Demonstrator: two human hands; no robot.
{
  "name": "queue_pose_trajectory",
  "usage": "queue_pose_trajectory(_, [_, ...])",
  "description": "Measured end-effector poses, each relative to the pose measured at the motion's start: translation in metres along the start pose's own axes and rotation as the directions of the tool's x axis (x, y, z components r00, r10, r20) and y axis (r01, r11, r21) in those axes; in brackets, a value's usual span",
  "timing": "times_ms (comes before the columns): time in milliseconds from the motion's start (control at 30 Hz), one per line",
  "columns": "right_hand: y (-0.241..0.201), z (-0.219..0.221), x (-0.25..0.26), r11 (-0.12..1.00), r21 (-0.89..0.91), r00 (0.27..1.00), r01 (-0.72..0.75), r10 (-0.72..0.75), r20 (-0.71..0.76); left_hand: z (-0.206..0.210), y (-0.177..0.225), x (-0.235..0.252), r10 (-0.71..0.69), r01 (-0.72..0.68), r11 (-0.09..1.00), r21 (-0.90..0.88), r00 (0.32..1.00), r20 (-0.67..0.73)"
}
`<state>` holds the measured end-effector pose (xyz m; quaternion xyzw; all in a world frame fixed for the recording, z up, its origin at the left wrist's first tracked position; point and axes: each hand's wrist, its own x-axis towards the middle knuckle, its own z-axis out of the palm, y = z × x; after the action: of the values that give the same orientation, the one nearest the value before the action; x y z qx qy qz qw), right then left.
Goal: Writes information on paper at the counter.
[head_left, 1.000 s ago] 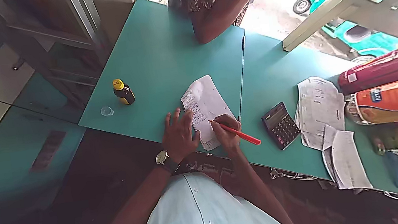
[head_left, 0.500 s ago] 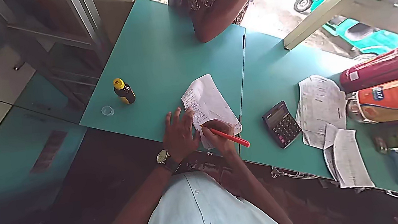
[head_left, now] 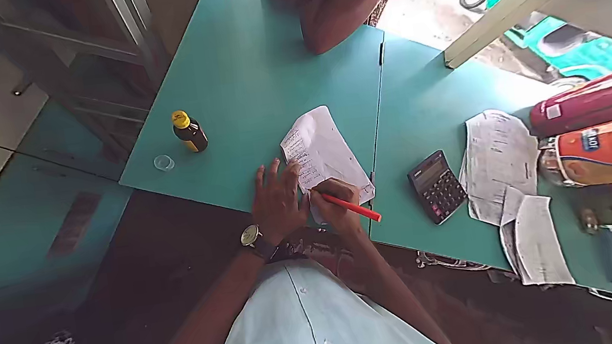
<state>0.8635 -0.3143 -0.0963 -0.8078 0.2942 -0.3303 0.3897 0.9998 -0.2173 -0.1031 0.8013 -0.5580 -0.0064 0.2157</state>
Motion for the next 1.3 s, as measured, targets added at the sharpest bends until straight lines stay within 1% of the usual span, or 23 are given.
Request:
queue_pose_trajectory(67, [-0.0012,0.0009,0.0002,1.0,-0.016,1.0,-0.004,0.004,-0.013,-0.0013,-0.0005,0.0001,-0.005,0.005,1.0,0.007,1.0,0.021])
queue_pose_trajectory(267, [-0.0013,0.0016,-0.0004,0.999,-0.049,0.999,0.022,-0.024,-0.04,-0.0008,-0.0006,0.0005,-0.005,0.005,1.0,-0.002,1.0,0.006])
queue_pose_trajectory(700, [-0.0008,0.0024,-0.0008,0.998,-0.062,0.997,0.015,-0.02,-0.077,-0.0015,0.0009,0.0017,-0.015,0.014,1.0,0.014,1.0,0.024])
queue_pose_trajectory(900, [-0.001,0.0023,-0.0014,0.998,-0.055,0.997,-0.008,0.004,-0.077,-0.0015,0.0002,0.0009,-0.01,0.01,1.0,0.021,1.0,0.024])
queue_pose_trajectory(1300, [-0.0024,0.0021,-0.002,0.997,-0.073,0.991,-0.037,0.028,-0.127,-0.0008,0.0006,0.0013,-0.008,0.008,1.0,0.004,1.0,0.012])
